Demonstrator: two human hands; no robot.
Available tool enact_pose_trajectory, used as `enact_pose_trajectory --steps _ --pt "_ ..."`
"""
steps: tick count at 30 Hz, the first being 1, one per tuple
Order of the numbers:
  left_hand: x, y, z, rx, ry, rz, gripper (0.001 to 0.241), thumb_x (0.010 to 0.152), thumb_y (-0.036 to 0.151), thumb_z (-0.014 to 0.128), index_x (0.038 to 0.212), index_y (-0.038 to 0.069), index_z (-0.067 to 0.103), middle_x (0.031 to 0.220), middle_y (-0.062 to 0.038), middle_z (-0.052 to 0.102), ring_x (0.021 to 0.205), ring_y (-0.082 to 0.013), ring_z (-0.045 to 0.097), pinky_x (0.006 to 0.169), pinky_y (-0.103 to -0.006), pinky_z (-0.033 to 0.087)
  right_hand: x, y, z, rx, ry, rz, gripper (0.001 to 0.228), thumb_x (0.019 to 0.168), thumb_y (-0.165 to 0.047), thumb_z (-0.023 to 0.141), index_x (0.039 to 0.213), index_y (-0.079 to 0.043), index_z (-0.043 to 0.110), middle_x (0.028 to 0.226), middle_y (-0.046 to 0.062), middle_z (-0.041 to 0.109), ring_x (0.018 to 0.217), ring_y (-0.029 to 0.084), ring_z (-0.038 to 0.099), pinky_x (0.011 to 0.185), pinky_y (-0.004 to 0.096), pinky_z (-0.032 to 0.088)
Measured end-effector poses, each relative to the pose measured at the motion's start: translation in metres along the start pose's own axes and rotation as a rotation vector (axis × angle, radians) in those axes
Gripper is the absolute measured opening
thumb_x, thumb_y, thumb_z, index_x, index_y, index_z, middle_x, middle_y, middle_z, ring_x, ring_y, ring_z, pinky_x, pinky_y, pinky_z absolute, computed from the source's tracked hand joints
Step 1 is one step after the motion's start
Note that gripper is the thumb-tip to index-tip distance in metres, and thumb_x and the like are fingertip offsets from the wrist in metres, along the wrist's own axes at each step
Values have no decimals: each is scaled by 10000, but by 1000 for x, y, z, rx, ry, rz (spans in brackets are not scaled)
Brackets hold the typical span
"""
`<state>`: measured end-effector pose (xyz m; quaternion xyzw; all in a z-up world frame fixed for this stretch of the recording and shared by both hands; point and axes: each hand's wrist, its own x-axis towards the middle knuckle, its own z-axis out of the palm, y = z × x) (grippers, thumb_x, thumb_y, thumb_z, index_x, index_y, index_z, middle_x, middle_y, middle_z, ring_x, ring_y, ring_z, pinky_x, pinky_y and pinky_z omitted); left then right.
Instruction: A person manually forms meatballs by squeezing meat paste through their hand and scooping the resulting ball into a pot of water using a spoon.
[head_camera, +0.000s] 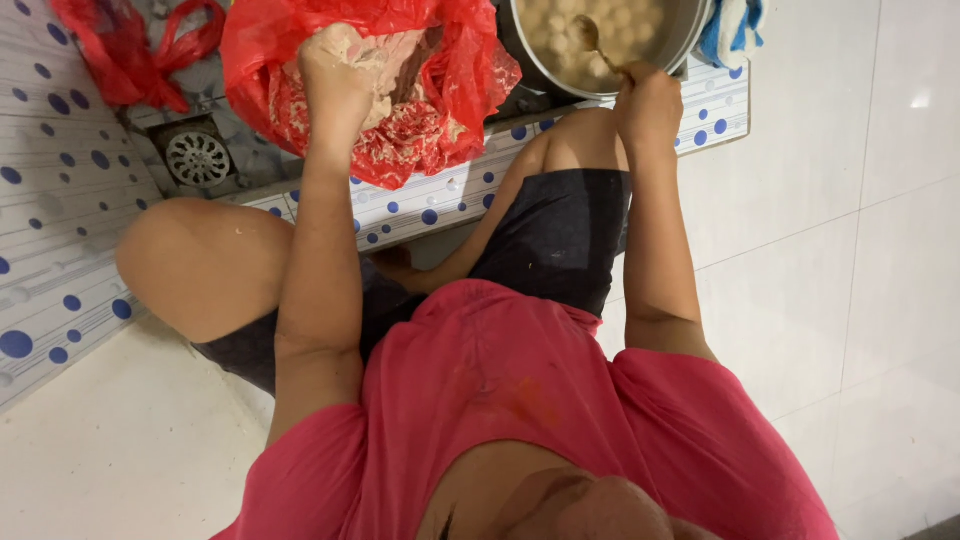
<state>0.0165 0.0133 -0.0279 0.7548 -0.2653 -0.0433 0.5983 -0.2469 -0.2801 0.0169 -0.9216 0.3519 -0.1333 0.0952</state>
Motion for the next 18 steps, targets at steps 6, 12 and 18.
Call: enact_pose_trajectory --steps 6,12,18 --pt "0 -10 5 -501 60 -273 278 809 -161 637 778 99 543 781 33 528 718 -102 480 674 -248 457 -3 -55 -19 643 -221 4 154 942 38 703 1074 97 757 802 111 743 633 139 667 586 235 532" --pt "8 26 -7 -1086 -2 -458 224 920 50 765 888 93 548 805 8 516 622 -98 486 539 -246 407 -27 -136 -22 591 -414 -151 218 920 26 665 1114 3 762 826 84 776 648 136 724 565 253 565" --pt "7 12 -14 -1222 -99 -450 148 1004 -18 642 1048 123 626 990 10 610 867 -92 572 778 -247 469 -31 -177 -25 482 -326 -186 224 851 -1 628 1005 -13 790 871 106 801 615 246 729 586 340 551"
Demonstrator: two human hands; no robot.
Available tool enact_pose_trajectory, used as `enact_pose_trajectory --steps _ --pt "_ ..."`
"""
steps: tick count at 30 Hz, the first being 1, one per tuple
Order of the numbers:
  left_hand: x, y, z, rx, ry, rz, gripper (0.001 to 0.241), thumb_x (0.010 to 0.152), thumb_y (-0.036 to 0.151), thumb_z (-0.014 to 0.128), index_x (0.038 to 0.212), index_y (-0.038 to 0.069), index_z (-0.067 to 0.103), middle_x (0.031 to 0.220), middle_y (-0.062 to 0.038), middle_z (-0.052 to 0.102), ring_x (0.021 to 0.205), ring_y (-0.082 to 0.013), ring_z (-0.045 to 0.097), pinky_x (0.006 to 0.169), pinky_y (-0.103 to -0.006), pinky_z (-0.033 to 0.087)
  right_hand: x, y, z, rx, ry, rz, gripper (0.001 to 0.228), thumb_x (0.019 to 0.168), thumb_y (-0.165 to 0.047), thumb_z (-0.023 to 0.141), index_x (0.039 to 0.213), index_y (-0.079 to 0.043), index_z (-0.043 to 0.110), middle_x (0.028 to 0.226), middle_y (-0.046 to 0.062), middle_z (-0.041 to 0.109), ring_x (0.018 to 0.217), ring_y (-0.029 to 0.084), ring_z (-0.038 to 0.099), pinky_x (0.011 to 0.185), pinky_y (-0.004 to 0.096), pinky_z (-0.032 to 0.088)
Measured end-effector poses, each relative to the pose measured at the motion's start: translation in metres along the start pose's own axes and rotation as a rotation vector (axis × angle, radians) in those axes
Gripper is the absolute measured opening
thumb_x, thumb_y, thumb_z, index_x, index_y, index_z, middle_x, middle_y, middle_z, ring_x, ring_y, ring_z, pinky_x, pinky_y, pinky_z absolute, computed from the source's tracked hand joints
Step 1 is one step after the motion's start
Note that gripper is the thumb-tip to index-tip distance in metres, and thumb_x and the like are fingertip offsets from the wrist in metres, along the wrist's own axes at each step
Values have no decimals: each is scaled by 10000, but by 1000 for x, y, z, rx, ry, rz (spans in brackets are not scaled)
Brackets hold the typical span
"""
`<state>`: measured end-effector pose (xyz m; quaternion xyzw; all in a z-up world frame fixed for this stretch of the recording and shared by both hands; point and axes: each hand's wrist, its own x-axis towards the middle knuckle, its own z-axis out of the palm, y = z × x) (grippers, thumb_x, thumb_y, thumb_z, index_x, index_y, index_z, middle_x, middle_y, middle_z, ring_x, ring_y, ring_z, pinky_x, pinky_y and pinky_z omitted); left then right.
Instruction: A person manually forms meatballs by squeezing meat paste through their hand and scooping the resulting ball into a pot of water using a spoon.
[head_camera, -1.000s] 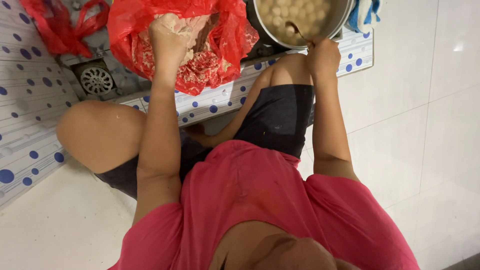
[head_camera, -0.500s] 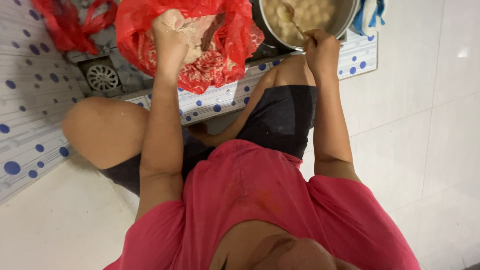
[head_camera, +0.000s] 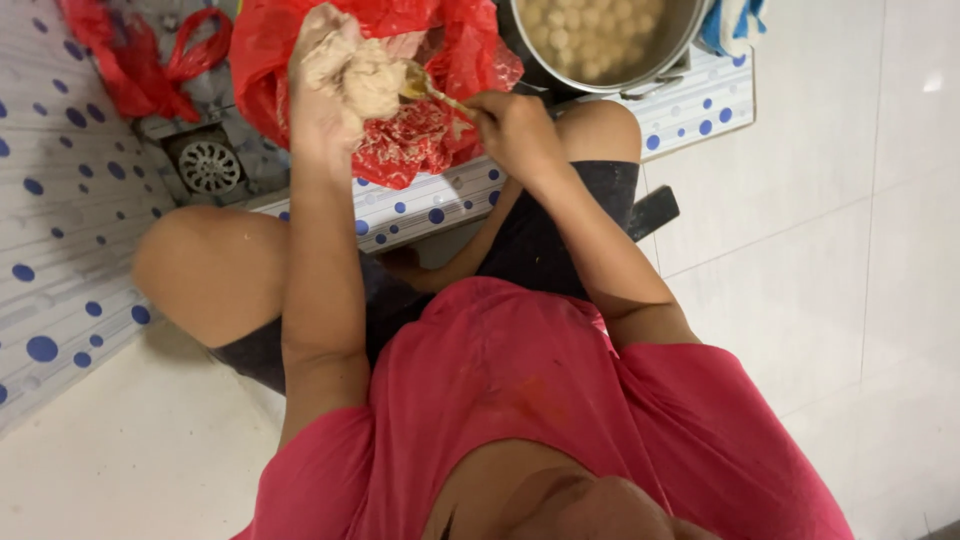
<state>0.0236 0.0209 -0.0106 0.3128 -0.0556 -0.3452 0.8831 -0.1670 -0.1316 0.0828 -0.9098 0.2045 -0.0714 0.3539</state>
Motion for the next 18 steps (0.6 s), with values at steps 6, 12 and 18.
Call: enact_pose_trajectory --steps 6,12,18 --pt "-4 11 3 137 55 15 160 996 -8 647 990 148 613 966 -11 642 823 -128 598 696 -276 547 3 4 10 229 -78 38 153 886 -12 676 974 -1 801 683 22 739 475 93 575 454 234 438" --pt "-6 15 39 1217 -93 533 101 984 23 714 1059 53 653 1045 -80 693 955 -223 673 852 -349 575 3 -5 2 210 -3 32 200 861 22 642 1004 36 781 757 78 786 441 117 597 432 254 451" --pt "-14 -7 49 1615 -162 764 310 802 -3 843 1085 53 731 939 -65 755 746 -199 692 668 -335 611 7 -6 3 135 35 -24 219 847 27 637 1014 30 779 800 108 790 479 165 648 512 298 543"
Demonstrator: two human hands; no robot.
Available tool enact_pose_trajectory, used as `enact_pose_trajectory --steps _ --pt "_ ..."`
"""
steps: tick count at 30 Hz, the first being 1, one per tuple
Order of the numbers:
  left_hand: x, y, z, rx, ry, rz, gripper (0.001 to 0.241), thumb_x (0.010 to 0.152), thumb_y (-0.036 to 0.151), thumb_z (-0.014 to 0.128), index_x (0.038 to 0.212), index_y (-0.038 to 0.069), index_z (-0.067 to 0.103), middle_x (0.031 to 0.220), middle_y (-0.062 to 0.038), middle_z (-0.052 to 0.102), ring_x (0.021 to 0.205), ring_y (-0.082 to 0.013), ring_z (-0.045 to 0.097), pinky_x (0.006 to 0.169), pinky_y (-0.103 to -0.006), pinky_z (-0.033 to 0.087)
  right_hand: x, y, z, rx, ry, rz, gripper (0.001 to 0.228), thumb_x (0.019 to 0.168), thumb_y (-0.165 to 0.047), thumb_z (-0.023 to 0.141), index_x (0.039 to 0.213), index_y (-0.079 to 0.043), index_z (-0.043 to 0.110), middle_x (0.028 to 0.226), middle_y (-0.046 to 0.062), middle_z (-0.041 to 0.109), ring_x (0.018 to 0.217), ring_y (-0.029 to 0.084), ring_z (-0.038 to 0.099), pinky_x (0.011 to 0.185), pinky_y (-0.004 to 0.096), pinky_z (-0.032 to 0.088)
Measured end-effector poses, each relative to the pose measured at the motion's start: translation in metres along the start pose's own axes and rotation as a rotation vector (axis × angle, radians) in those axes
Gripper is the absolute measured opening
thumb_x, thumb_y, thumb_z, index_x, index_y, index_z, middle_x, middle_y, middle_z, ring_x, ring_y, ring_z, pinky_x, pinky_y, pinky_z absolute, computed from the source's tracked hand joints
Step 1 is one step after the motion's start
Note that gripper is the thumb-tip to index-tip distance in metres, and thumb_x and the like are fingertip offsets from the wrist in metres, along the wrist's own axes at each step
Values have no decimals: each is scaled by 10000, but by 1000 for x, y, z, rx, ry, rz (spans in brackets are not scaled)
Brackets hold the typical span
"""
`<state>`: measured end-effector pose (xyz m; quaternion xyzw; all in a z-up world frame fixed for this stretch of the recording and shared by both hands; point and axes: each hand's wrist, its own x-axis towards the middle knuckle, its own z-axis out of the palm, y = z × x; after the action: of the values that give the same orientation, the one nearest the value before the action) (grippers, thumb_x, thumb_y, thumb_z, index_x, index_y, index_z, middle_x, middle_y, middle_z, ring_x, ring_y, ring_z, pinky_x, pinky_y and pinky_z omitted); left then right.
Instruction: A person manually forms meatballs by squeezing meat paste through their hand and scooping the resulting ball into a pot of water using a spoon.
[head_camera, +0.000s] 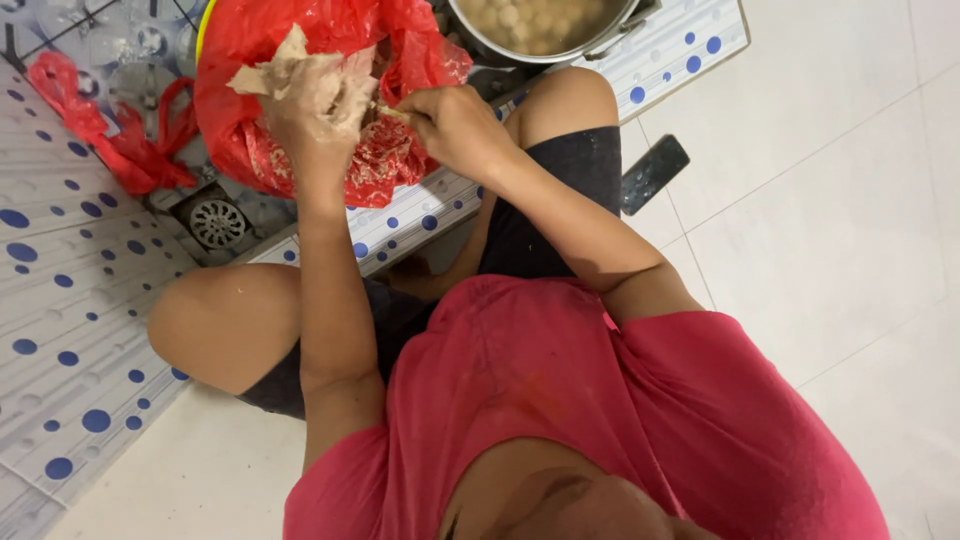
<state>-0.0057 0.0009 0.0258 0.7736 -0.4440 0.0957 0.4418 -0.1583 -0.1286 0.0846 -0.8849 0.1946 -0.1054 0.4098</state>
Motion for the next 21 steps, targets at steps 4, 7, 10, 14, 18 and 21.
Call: enact_pose_trajectory --steps 4,7,10,14,18,21 --pt "-9 -23 16 -530 32 -434 323 910 -199 649 812 97 564 867 4 531 678 -102 472 519 -216 485 -3 1 -2 40 -14 -13 207 850 33 640 977 -23 793 686 69 743 477 175 631 533 320 527" --pt "-10 -39 16 -673 175 -715 167 934 -12 739 890 55 593 849 -91 656 593 -121 582 501 -219 576 -4 12 -4 -23 -55 -18 181 848 1 647 967 -15 784 771 95 773 577 237 690 609 364 543" --pt "-12 -48 6 -955 259 -890 181 900 -111 553 926 59 609 928 -94 605 882 -236 673 846 -367 678 -3 41 -5 -51 -151 27 159 912 -10 674 1004 -40 799 763 55 778 429 121 590 434 246 476" --pt "-13 -58 -2 -1276 423 -1021 98 999 -32 628 1086 -65 661 775 -111 683 582 -177 649 511 -265 580 -4 90 -10 7 -53 105 190 901 -12 696 1056 -51 798 806 62 783 544 126 678 525 246 547" --pt "-5 -40 -10 -1225 354 -1028 127 965 -119 692 937 -2 651 738 -70 654 555 -112 609 471 -215 518 -7 142 -6 308 151 179 207 955 -13 661 1114 -37 790 743 16 739 609 70 662 541 198 496" --pt "-4 -35 -11 -1273 334 -982 331 944 -167 668 744 65 541 702 -37 578 578 -146 603 517 -263 562 -6 163 7 626 343 351 195 969 -69 694 1118 23 781 667 48 693 446 65 469 403 201 338"
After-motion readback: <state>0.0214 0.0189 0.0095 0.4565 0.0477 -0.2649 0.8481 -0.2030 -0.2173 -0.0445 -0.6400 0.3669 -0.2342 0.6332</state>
